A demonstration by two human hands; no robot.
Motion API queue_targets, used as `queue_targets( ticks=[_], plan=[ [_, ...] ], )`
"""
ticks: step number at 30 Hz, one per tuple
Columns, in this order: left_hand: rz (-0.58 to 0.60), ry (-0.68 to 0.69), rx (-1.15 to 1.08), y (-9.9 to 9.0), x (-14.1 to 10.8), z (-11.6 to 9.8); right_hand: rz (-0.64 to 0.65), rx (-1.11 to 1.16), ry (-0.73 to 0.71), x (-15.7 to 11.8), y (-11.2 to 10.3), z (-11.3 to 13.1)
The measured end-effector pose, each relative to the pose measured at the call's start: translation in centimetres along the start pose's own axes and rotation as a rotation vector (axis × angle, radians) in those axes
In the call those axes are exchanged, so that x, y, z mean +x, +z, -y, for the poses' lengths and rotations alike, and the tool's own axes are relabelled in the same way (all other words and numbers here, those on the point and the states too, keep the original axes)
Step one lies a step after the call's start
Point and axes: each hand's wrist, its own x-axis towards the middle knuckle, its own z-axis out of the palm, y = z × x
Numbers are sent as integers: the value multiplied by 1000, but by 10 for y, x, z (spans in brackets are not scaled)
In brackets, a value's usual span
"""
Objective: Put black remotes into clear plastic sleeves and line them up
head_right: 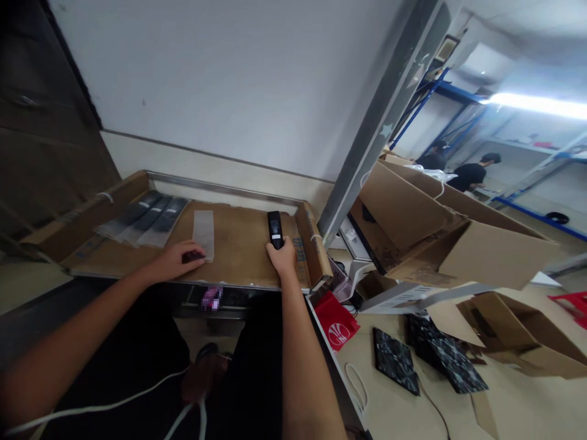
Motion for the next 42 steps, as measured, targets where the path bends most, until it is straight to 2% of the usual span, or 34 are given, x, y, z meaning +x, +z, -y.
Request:
queue_targets(
  ticks=[6,11,15,19,22,27,34,42],
  plan=[
    [-3,44,20,14,14,-2,37,266,1,2,3,-4],
    [-91,21,42,28,30,-7,278,618,101,-5,-1,4],
    [-187,-46,-3,44,54,-16,377,717,106,-10,-6,10],
    [-207,-90,-13,61,74,-25,484,725,146,-10,-15,11],
    [-171,-37,60,69,78,-29,597,695,184,-8,-21,11],
    [-187,-8,66,69,74,-30,727,642,200,-4,-24,12],
    [-239,-59,-127,68,75,-21,916,556,193,2,-27,12],
    [-290,-34,-243,73,77,-11,979,487,219,7,-27,11]
  ],
)
